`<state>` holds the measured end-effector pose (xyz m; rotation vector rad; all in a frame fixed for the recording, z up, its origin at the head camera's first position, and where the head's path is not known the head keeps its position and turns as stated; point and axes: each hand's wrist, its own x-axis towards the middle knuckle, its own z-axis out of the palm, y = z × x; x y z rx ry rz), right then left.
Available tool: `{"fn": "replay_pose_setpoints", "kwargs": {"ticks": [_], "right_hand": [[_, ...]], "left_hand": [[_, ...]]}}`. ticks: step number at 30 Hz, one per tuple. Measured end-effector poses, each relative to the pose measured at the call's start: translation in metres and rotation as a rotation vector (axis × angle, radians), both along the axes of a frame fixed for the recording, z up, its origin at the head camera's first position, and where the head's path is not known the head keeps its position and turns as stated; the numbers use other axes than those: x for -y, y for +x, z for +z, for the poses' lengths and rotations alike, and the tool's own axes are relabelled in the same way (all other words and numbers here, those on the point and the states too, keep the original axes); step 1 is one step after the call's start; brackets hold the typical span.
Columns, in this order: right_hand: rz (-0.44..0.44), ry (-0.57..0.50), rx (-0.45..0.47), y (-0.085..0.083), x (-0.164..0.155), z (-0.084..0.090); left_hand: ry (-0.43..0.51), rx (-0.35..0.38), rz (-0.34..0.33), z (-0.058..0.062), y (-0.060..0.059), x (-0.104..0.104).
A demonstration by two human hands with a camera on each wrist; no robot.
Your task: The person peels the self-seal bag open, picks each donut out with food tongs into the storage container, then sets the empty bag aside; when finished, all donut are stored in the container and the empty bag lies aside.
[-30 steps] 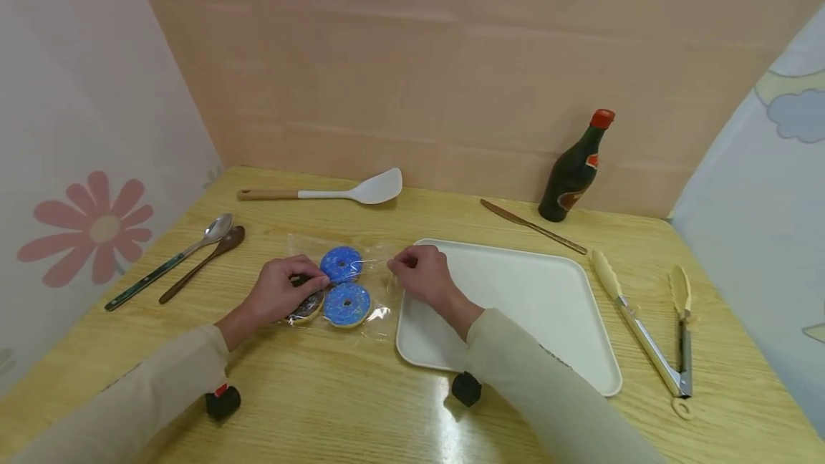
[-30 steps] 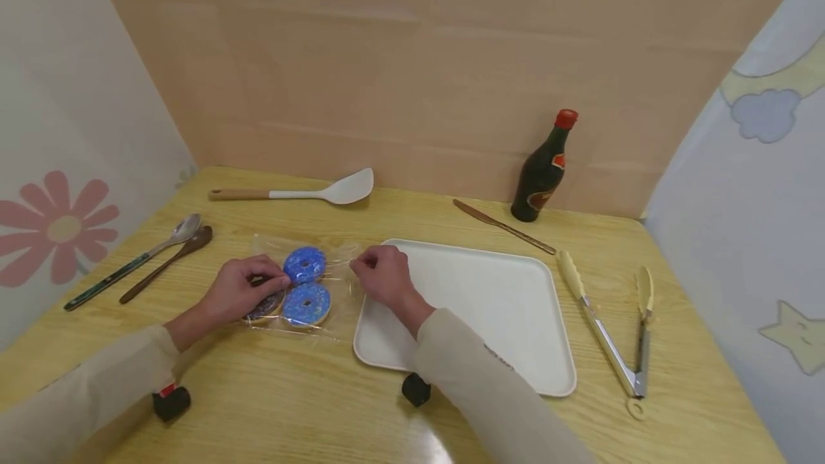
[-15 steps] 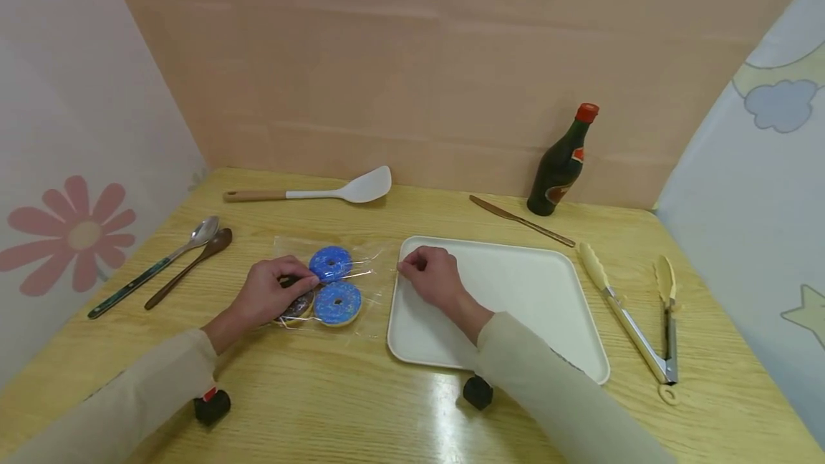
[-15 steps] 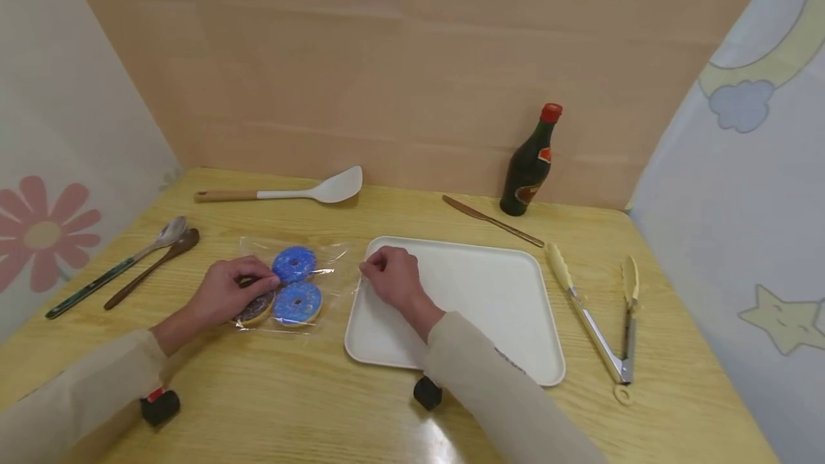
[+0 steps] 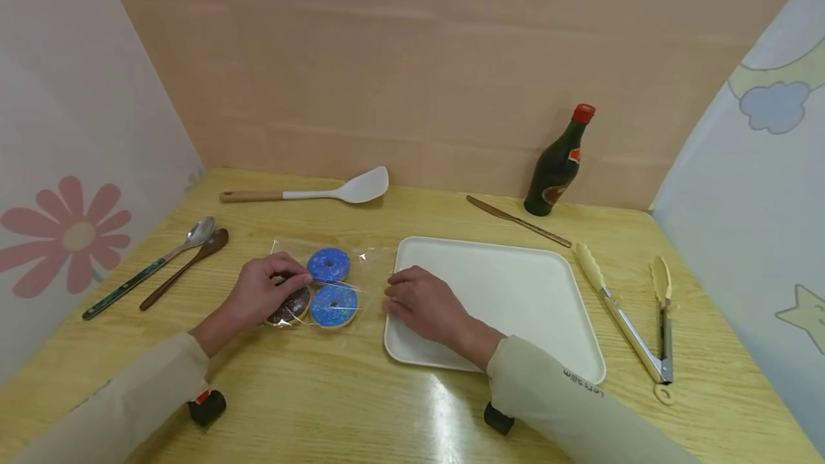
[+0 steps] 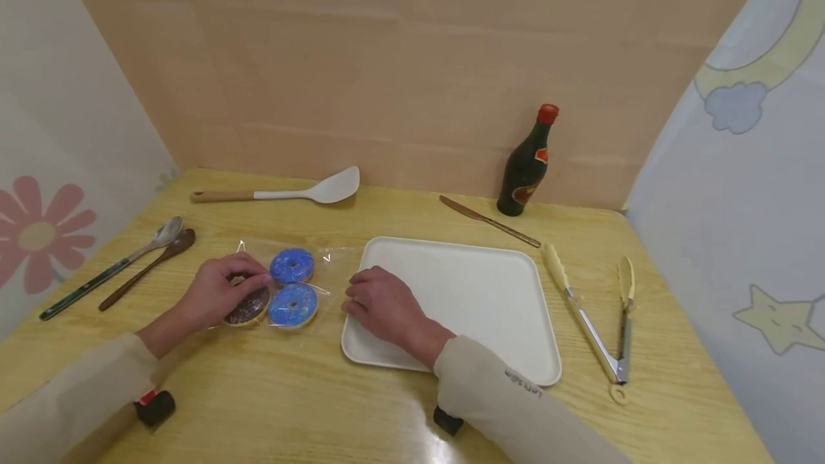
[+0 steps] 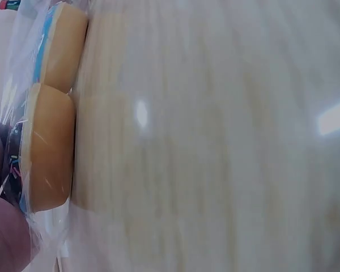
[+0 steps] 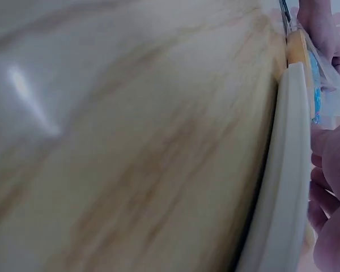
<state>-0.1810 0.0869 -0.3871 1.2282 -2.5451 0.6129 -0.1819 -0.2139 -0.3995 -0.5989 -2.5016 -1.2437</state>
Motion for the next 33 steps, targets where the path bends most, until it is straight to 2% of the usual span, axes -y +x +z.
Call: {"fn": "replay_pose_setpoints", "kwargs": {"ticks": [8,14,18,25,28,33], "right_hand": [[0.024,0.047,-0.016,-0.0010,-0.0012,-0.0009],[-0.012,0.064,-0.013,-0.0011,-0.0021,-0.0005],[-0.027,0.075,-0.037,-0.0021,-0.0026,-0.0010],[-0.017,0.108,-0.022,-0.0030,-0.0034,-0.0003],[-0.019,0.120,0.008,-0.0022,-0.0028,0.0010],[-0.025,0.123,0.032,-0.0009,-0.0021,0.0018]], "left_hand": [[0.020,-0.059,0.039,0.0055,0.0001,0.0057],[-0.042,-0.071,0.042,0.0075,0.0005,0.0080],[-0.108,-0.073,0.014,0.0069,-0.0003,0.0099],[-0.151,-0.150,-0.070,0.0078,-0.0044,0.0068],[-0.151,-0.150,-0.043,0.0078,-0.0040,0.0059],[-0.107,-0.093,0.020,0.0058,-0.0018,0.0070]]}}
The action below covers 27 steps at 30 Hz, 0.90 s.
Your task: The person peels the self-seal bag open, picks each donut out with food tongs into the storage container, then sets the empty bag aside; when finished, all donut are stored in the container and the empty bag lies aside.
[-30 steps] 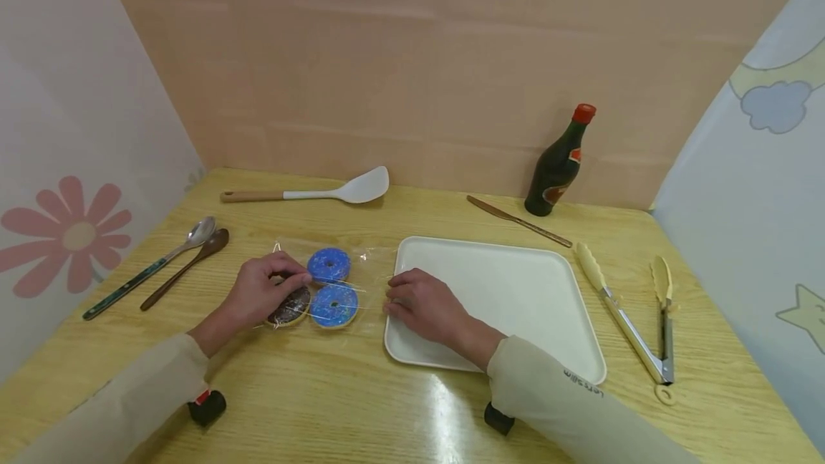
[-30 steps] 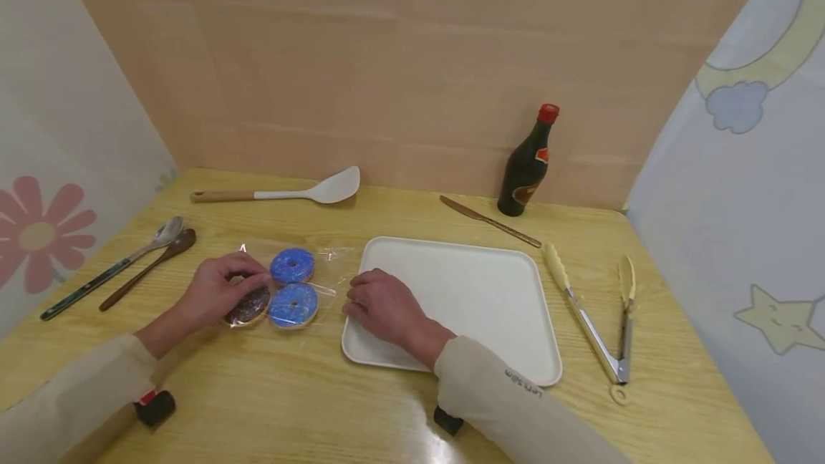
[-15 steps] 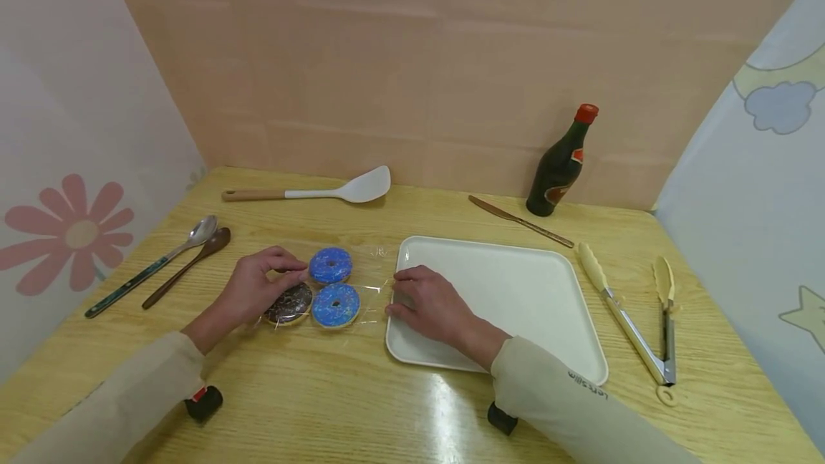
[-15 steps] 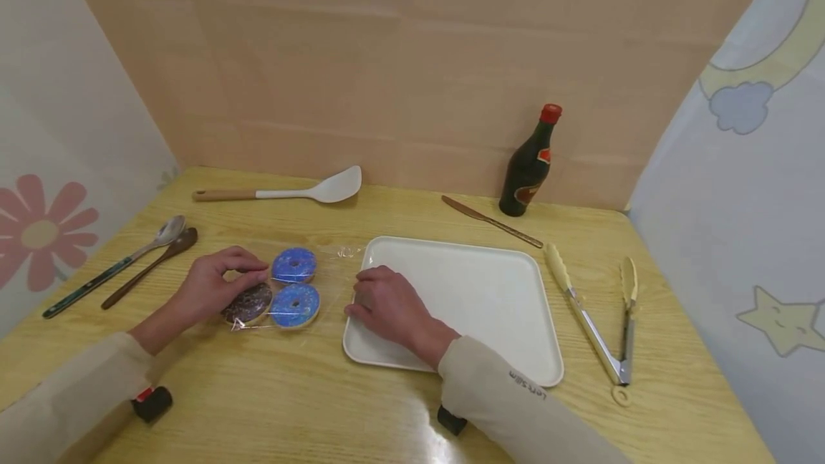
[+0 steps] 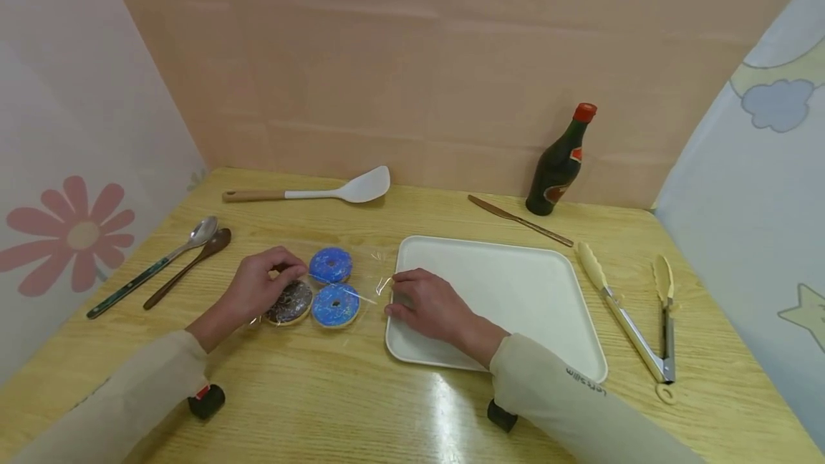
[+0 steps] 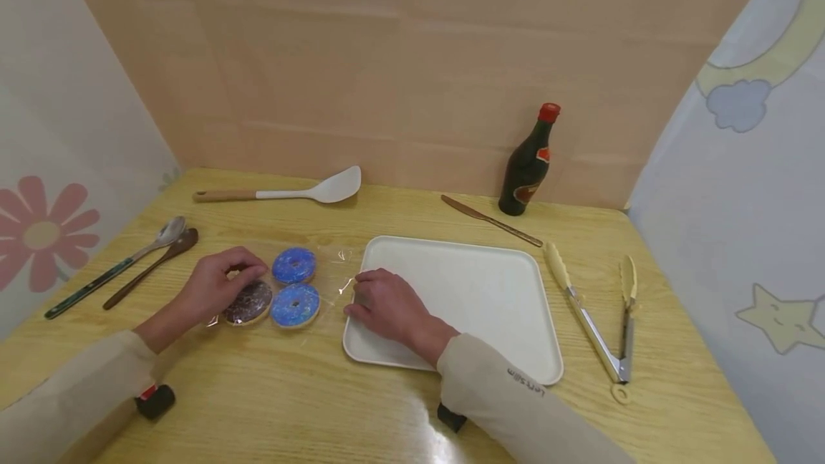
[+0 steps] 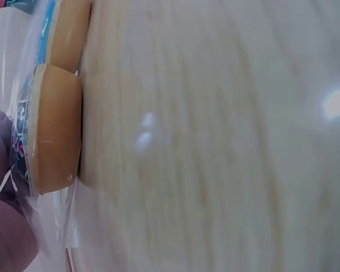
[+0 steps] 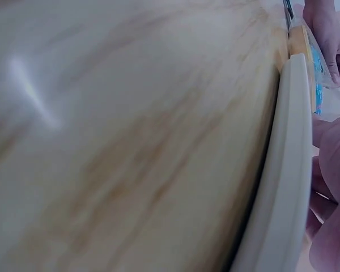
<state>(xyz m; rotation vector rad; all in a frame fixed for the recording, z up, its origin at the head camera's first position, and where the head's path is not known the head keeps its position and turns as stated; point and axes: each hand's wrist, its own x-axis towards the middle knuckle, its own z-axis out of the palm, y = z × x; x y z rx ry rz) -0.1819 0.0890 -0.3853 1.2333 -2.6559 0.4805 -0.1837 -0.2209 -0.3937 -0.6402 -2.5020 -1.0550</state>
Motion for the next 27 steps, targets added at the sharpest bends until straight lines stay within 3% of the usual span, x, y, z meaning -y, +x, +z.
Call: {"fn": "replay_pose_setpoints", "kwargs": {"ticks": [9,15,19,27], "right_hand": [[0.011,-0.012,-0.020,0.001,0.000,-0.002],[-0.091,-0.079,0.090,0.011,-0.014,0.002],[-0.139,-0.195,0.097,0.024,-0.040,0.008],[-0.249,-0.547,0.005,0.056,-0.122,0.019]], "left_hand": [[0.073,0.048,0.014,-0.002,0.001,0.003],[0.097,0.063,-0.003,-0.001,0.002,0.002],[0.103,0.059,0.003,-0.001,0.001,0.001],[0.101,0.060,-0.001,-0.003,-0.001,0.003]]}}
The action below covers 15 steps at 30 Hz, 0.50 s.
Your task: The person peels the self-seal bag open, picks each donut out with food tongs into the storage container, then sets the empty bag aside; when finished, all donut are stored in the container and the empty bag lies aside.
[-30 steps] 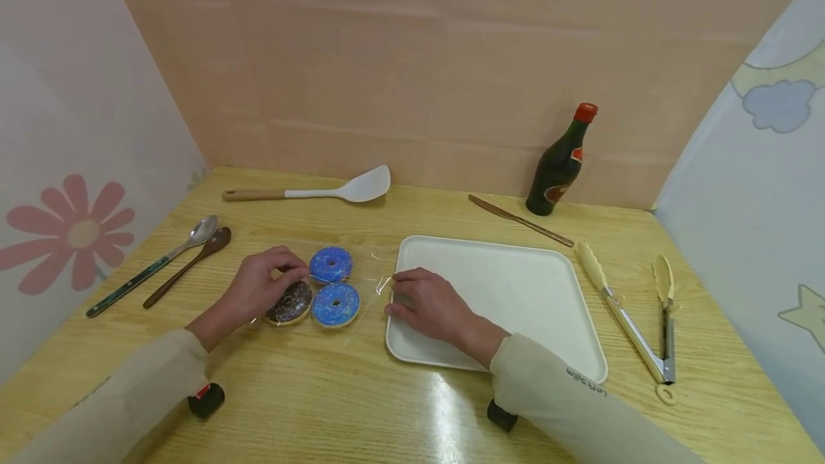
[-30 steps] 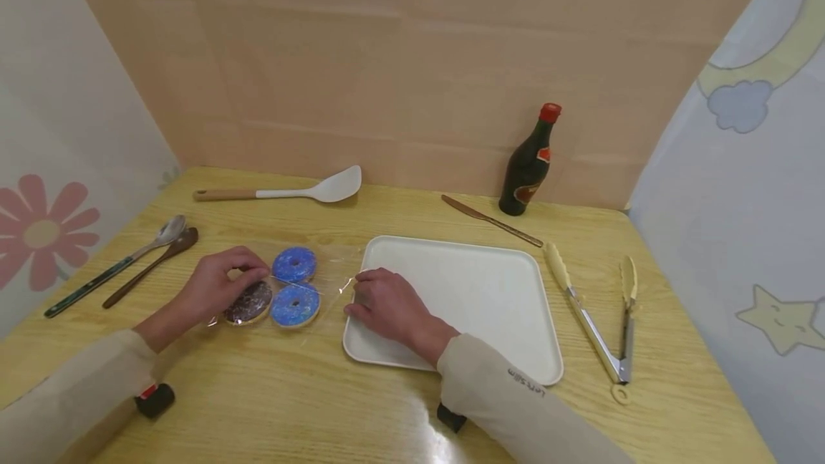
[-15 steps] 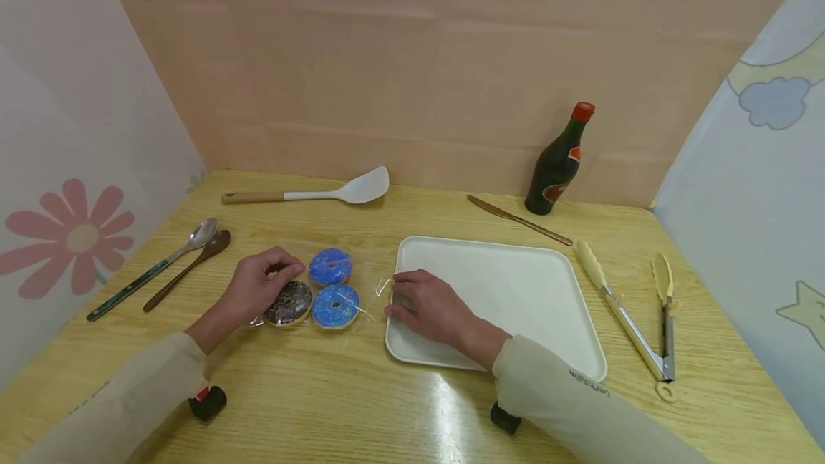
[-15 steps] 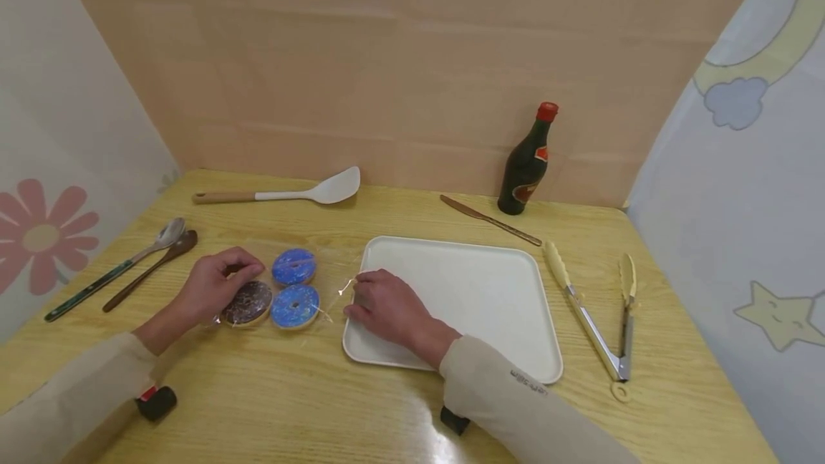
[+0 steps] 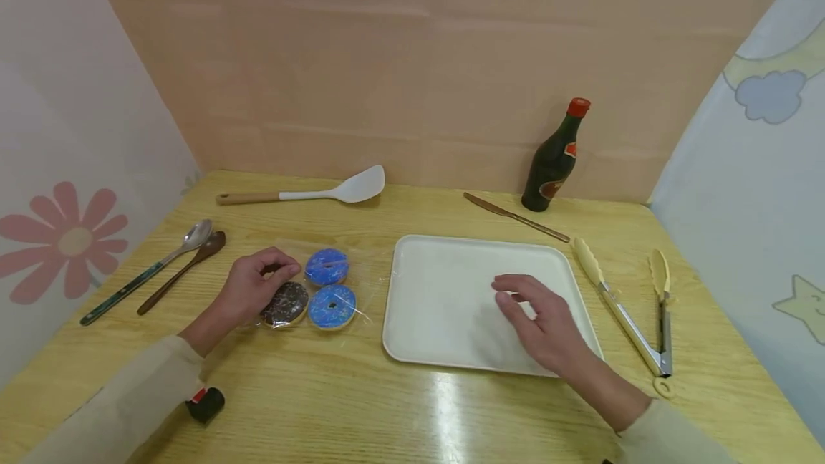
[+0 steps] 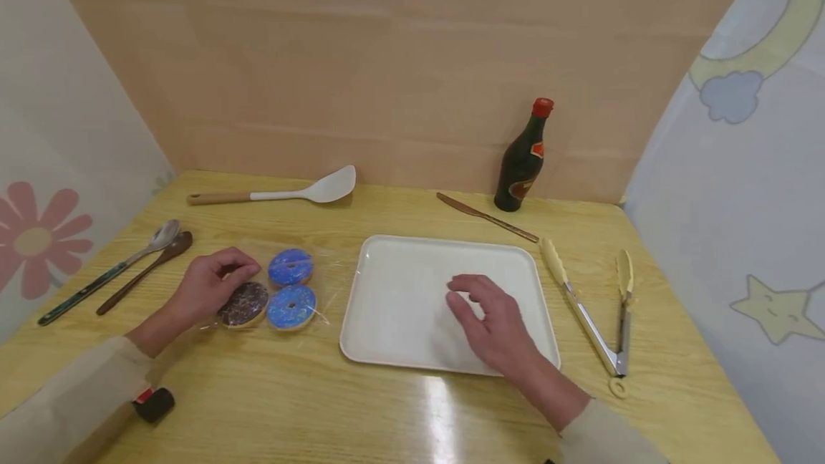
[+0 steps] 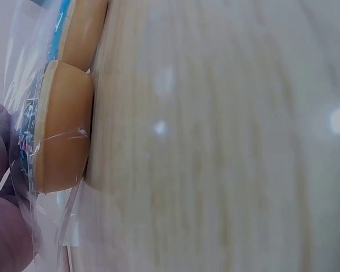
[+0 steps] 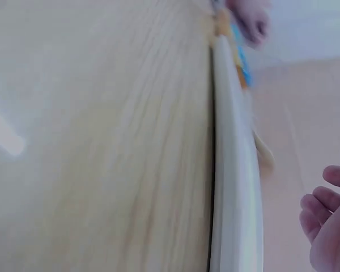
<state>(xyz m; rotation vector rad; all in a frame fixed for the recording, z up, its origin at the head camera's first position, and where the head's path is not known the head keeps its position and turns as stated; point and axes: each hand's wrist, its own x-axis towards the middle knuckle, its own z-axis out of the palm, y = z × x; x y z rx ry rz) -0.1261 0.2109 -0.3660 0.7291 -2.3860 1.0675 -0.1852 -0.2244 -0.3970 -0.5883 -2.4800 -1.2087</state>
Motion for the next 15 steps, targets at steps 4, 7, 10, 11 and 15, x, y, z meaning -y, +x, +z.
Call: {"fn": "replay_pose_setpoints", "kwargs": {"ticks": [4,7,10,11,15], "right_hand": [[-0.124,-0.073,-0.041,0.017,-0.040,0.002],[-0.293,-0.081,0.019,0.029,-0.069,0.001],[-0.508,-0.074,0.172,0.039,-0.095,-0.001],[-0.572,-0.069,0.231,0.042,-0.105,-0.002],[-0.736,-0.095,0.458,0.046,-0.137,-0.005]], "left_hand": [[0.002,-0.022,-0.002,0.000,0.000,0.000],[0.000,-0.021,0.000,0.001,0.000,0.000],[-0.003,-0.008,0.006,0.001,0.000,-0.001],[-0.007,-0.006,0.010,0.001,0.001,-0.001],[-0.005,0.003,0.016,0.002,0.002,-0.002]]}}
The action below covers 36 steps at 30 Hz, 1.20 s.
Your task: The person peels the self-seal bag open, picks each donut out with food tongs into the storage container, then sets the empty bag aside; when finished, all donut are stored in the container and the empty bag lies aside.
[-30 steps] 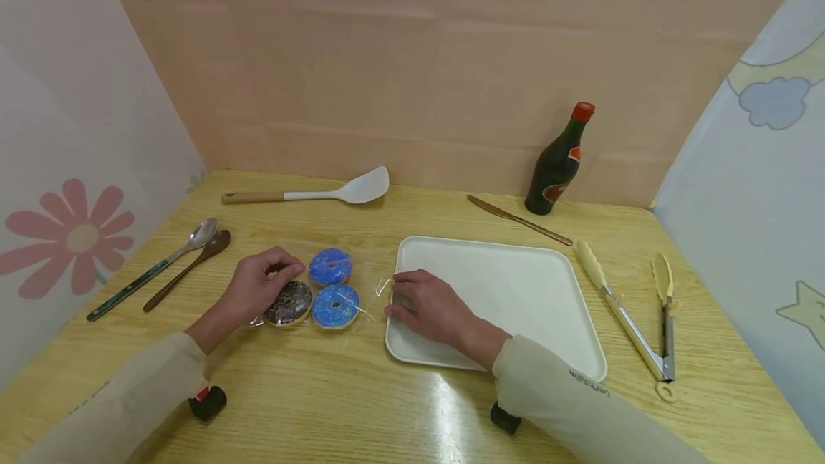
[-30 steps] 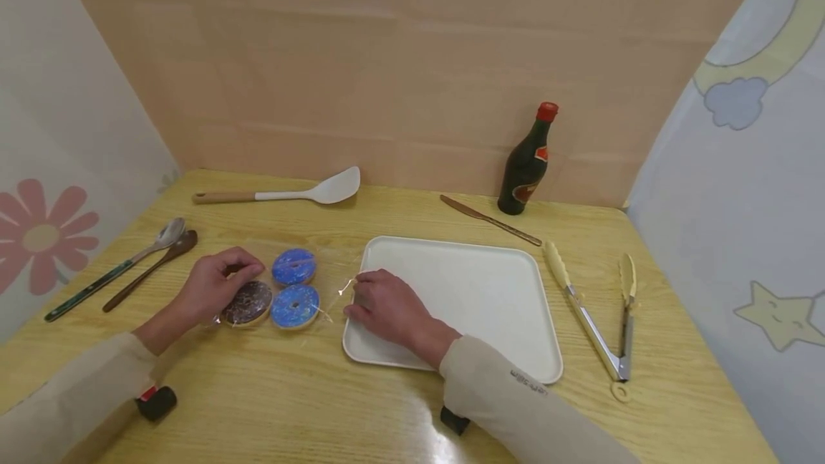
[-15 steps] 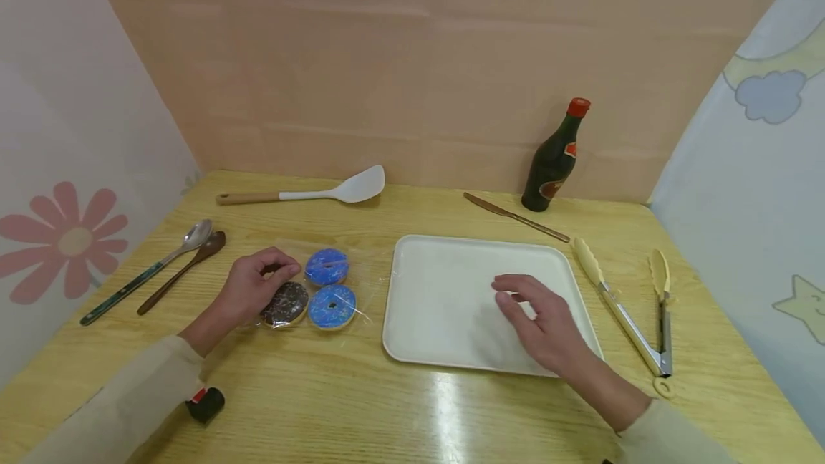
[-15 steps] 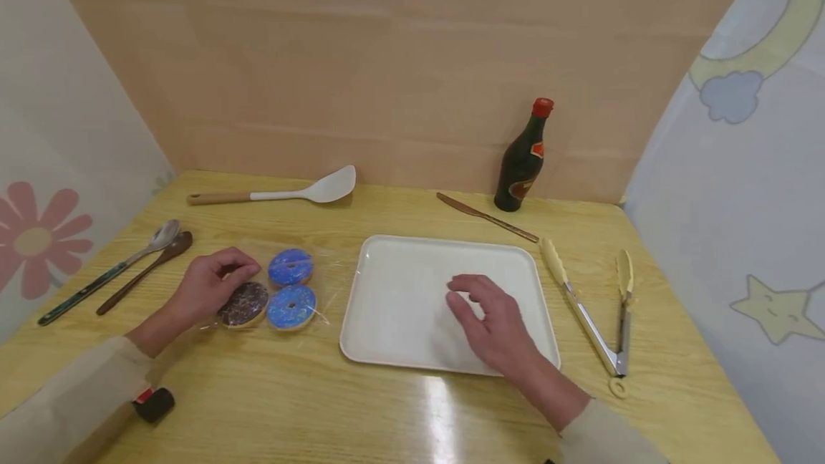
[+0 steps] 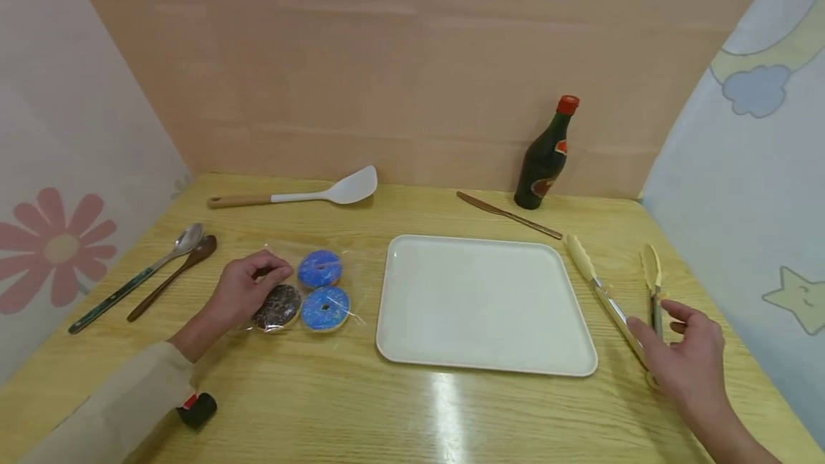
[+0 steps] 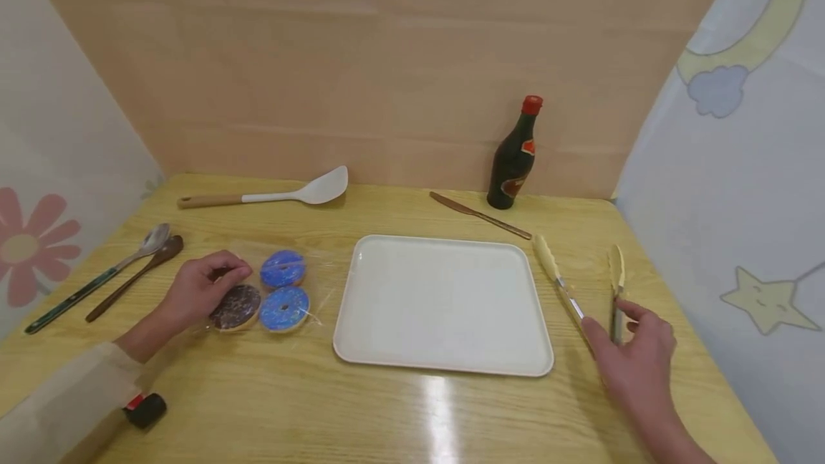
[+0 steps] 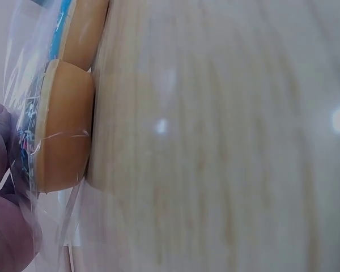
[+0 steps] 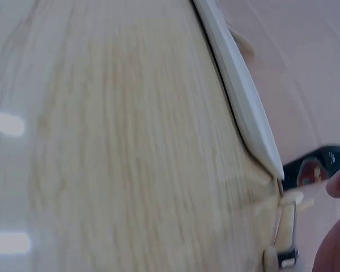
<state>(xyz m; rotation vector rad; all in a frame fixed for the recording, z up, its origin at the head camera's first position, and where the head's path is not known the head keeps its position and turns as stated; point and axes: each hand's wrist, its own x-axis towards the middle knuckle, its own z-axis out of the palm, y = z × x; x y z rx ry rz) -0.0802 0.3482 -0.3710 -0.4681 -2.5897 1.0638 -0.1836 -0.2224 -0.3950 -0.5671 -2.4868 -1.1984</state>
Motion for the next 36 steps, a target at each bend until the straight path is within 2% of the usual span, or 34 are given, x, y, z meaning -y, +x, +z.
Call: {"fn": "replay_pose_setpoints", "kwargs": {"ticks": [4,7,11,18,21,26,30,36], "right_hand": [[0.003,-0.111,0.188,-0.003,-0.022,-0.005],[0.047,-0.148,0.263,-0.006,-0.029,-0.010],[0.064,-0.098,0.281,-0.011,-0.030,-0.015],[-0.003,0.119,0.255,-0.019,-0.023,-0.021],[-0.039,0.205,0.252,-0.022,-0.020,-0.022],[-0.078,0.288,0.240,-0.027,-0.018,-0.020],[-0.079,0.296,0.244,-0.029,-0.018,-0.019],[-0.021,0.273,0.222,-0.026,-0.020,-0.023]], "left_hand": [[0.006,-0.010,0.004,0.001,0.000,-0.001],[0.002,-0.027,0.003,0.001,0.000,-0.001],[-0.003,-0.051,0.000,0.001,0.000,0.000],[-0.004,-0.057,-0.015,0.035,0.023,-0.017],[-0.002,-0.055,-0.010,0.031,0.021,-0.016],[-0.006,-0.059,0.001,0.012,0.007,-0.006],[-0.001,-0.057,-0.001,0.005,0.001,-0.002],[0.010,-0.057,-0.004,0.003,0.001,-0.001]]}}
